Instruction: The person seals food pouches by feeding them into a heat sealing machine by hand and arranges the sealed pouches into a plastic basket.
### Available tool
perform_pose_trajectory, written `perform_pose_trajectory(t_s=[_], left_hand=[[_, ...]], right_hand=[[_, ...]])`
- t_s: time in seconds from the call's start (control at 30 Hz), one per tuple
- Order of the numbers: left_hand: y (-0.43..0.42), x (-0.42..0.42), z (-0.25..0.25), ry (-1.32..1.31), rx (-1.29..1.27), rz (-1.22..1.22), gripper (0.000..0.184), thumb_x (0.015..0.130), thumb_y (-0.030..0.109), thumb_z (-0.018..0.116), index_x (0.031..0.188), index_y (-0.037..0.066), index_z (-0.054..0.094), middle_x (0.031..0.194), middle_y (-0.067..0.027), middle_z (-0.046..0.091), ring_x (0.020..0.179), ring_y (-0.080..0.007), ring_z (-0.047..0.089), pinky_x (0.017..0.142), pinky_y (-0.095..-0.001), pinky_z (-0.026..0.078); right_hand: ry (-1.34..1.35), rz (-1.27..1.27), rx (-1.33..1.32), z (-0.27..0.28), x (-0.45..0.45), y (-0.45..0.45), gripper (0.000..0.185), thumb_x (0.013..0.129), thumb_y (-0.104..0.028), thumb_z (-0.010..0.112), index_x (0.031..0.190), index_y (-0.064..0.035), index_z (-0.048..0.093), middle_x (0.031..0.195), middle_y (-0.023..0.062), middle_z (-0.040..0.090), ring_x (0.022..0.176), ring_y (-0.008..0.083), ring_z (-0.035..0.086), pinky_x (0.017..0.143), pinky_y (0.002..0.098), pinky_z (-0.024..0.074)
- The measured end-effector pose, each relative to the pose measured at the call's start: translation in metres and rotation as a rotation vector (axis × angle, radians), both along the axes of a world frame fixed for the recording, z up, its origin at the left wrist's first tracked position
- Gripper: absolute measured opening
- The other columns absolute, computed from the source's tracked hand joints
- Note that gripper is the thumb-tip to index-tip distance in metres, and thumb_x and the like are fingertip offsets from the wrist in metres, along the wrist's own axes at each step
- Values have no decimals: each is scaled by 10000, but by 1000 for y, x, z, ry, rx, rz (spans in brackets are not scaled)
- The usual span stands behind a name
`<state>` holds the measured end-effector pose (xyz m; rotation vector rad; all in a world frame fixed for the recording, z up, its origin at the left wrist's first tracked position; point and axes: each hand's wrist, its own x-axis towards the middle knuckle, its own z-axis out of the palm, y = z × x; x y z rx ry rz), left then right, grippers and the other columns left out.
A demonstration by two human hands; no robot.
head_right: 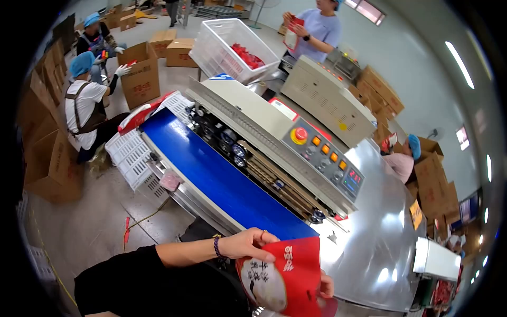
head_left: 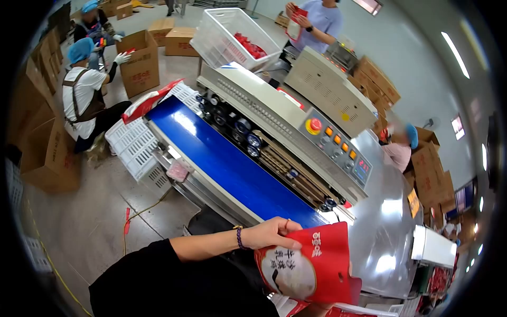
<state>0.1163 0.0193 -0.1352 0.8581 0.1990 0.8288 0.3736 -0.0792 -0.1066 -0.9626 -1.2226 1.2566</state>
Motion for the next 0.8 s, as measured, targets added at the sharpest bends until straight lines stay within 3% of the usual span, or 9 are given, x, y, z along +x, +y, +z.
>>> perform_pose_trajectory(t_s=[0.03,0.07,0.17,0.2,0.33,0.47,0.63,0.7,0.8], left_hand=[[0,-7,-1,93,15,105,201,892,85,683,1075,9,645,972,6,681,879,-35,608,797,-211,499],[-1,-10,-5,133,68,193,198,894,89,682,1073,10,647,969,10,675,878,-32,603,795,-206,495],[-7,-2,-16,150,125,340,193,898,92,681,1070,12,651,988,14,662,885,-29,595,791,-196,489],[-10,2,-18,130,142,398,190,899,93,680,1070,13,652,1011,13,655,893,-28,592,790,-192,487],[-14,14,-8,76,-49,242,248,879,61,695,1114,6,639,1027,19,637,910,-46,596,820,-217,494],[-4,16,-7,305,257,66,72,839,51,737,860,-11,707,897,17,607,834,-49,590,759,-219,489],[20,62,-11,639,695,582,170,819,151,769,821,-3,697,763,7,614,766,-60,556,657,-223,447],[37,91,-27,651,334,503,193,835,189,762,853,3,714,736,23,631,689,-51,544,615,-214,442],[60,126,-41,664,73,378,243,863,245,741,891,4,728,696,32,636,527,-16,464,467,-184,367]], right_hand=[[64,53,18,-6,-1,4,644,958,-470,516,1429,-63,351,1381,127,478,1240,319,489,1013,459,439],[221,304,68,-36,18,12,879,893,-713,376,1493,-84,244,1524,129,311,1378,310,342,1103,484,341],[163,14,41,-42,-19,-4,1024,733,-512,785,1503,-108,244,1531,98,311,1398,305,315,1136,493,290],[439,87,51,-55,-12,-4,894,768,-232,825,1473,-81,296,1475,101,390,1330,273,411,1098,458,348],[-16,-605,-25,-55,-8,-1,480,893,28,623,1337,-7,445,1275,102,554,1122,177,549,984,335,438],[-399,-691,-63,-29,24,-11,267,851,14,669,1112,39,616,1069,80,655,963,161,601,885,291,475],[-531,-784,-14,-17,56,-3,154,792,-28,748,918,48,704,798,37,687,700,108,603,688,266,504],[-1113,-836,-1,-18,79,13,146,819,-83,748,882,46,720,744,22,682,669,90,596,669,244,496],[-491,-868,-43,-67,120,48,243,877,-139,711,992,75,697,784,38,700,666,97,599,621,236,477]])
